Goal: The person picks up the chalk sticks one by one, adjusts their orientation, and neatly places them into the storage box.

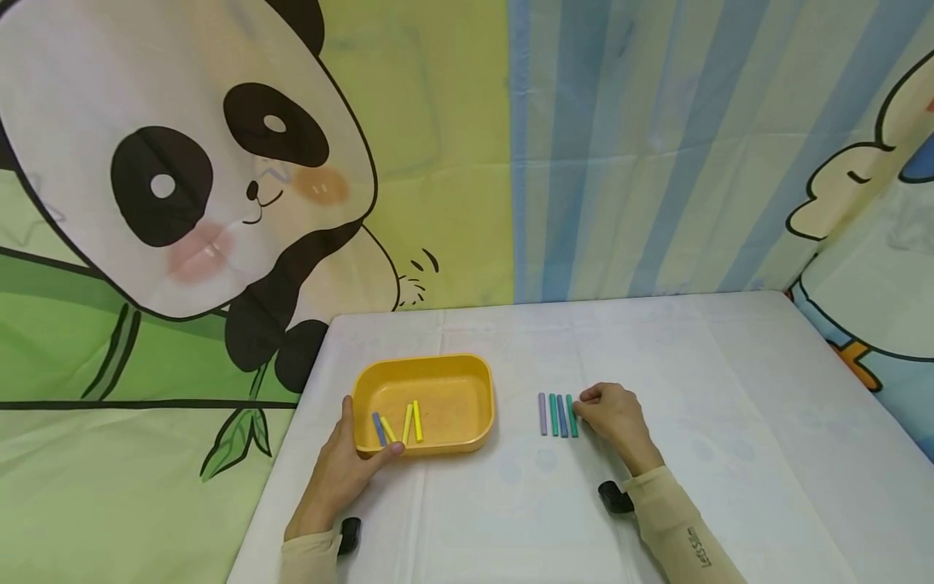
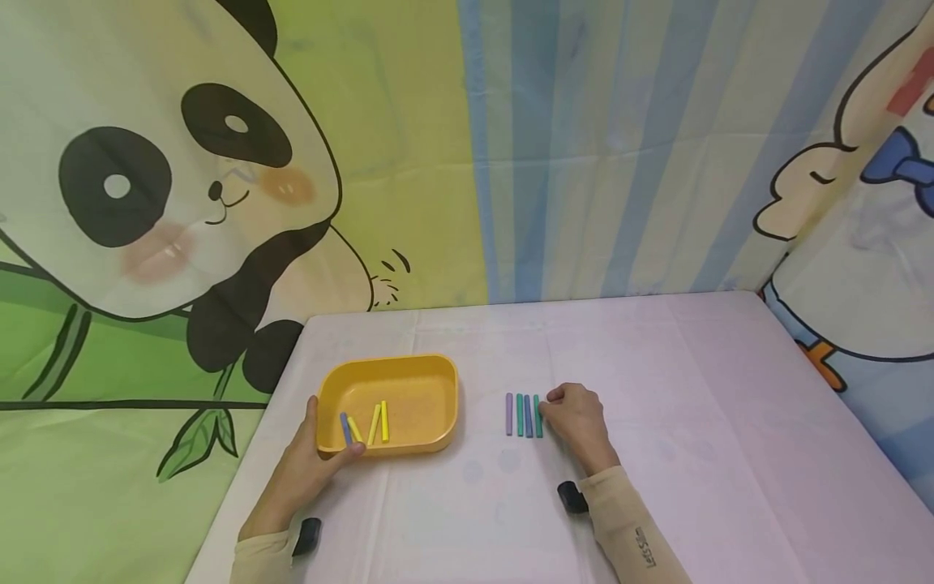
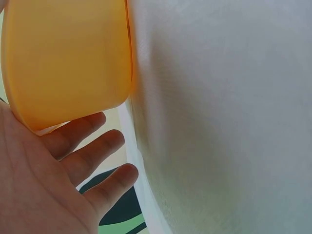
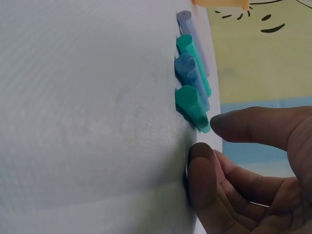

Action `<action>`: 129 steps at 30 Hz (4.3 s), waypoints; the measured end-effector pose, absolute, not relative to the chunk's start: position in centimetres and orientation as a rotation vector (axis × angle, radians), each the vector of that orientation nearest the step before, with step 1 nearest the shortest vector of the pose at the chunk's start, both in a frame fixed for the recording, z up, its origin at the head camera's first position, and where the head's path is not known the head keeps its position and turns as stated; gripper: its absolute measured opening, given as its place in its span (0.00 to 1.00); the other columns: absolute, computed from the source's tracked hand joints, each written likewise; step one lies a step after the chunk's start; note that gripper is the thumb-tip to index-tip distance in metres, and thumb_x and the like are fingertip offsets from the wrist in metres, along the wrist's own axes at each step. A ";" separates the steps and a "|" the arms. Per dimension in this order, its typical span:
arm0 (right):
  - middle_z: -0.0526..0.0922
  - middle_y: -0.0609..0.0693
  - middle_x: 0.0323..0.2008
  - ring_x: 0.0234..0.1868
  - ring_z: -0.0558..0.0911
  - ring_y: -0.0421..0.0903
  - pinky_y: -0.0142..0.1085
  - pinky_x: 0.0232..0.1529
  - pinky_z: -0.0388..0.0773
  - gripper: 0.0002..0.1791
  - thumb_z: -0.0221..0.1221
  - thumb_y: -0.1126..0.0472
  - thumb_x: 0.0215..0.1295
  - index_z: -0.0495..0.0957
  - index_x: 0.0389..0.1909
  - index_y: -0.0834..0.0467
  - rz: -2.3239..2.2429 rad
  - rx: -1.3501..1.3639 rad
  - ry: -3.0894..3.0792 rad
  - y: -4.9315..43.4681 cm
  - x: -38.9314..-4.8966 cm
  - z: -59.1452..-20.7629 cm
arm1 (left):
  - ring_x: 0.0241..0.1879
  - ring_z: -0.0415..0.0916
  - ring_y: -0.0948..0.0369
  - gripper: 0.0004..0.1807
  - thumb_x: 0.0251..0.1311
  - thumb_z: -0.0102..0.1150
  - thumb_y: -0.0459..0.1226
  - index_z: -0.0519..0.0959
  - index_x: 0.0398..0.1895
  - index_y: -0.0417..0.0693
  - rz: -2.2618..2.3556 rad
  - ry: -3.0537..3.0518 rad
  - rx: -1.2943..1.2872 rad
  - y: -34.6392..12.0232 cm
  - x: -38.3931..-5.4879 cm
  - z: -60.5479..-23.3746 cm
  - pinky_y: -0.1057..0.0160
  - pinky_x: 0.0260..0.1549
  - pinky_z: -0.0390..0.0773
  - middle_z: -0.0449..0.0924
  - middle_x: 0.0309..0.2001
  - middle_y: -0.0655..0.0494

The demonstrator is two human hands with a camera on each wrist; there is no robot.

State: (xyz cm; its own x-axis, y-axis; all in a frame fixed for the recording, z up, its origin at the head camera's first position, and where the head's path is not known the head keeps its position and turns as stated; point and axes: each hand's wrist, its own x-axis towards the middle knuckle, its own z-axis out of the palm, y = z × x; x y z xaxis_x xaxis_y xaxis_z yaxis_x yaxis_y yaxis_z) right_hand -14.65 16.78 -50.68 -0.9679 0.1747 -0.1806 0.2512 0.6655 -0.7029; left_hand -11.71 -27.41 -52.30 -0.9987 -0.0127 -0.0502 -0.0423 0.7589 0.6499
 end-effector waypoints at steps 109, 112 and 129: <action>0.87 0.49 0.30 0.30 0.87 0.52 0.39 0.33 0.86 0.09 0.68 0.61 0.61 0.85 0.40 0.61 -1.645 -0.021 2.460 2.7 -18.2 -45.3 | 0.77 0.48 0.42 0.74 0.48 0.68 0.70 0.27 0.82 0.56 1.084 2.923 -0.034 -27.6 -11.8 -52.5 0.38 0.71 0.56 0.42 0.81 0.41; 0.87 0.50 0.31 0.32 0.88 0.54 0.42 0.36 0.87 0.10 0.68 0.62 0.61 0.84 0.41 0.63 -1.657 -0.033 2.430 2.0 -18.2 -45.1 | 0.77 0.48 0.42 0.74 0.48 0.68 0.70 0.27 0.82 0.55 1.090 2.924 -0.028 -27.6 -11.8 -52.5 0.38 0.71 0.55 0.42 0.81 0.41; 0.85 0.50 0.32 0.30 0.87 0.46 0.37 0.34 0.85 0.09 0.69 0.60 0.61 0.86 0.39 0.62 -1.597 -0.043 2.411 -1.6 -18.8 -46.8 | 0.77 0.49 0.42 0.73 0.50 0.68 0.69 0.26 0.82 0.55 1.093 2.914 -0.024 -27.7 -11.7 -52.4 0.38 0.71 0.56 0.43 0.80 0.40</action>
State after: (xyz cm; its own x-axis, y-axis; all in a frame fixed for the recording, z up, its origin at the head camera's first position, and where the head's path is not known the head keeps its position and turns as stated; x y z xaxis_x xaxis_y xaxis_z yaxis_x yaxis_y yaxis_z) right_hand -18.80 -1.63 -46.82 -0.9688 -0.1606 -0.1889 0.1113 0.3991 -0.9101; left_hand -11.68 -27.74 -52.44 -0.9995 -0.0040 -0.0324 -0.0244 0.7534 0.6571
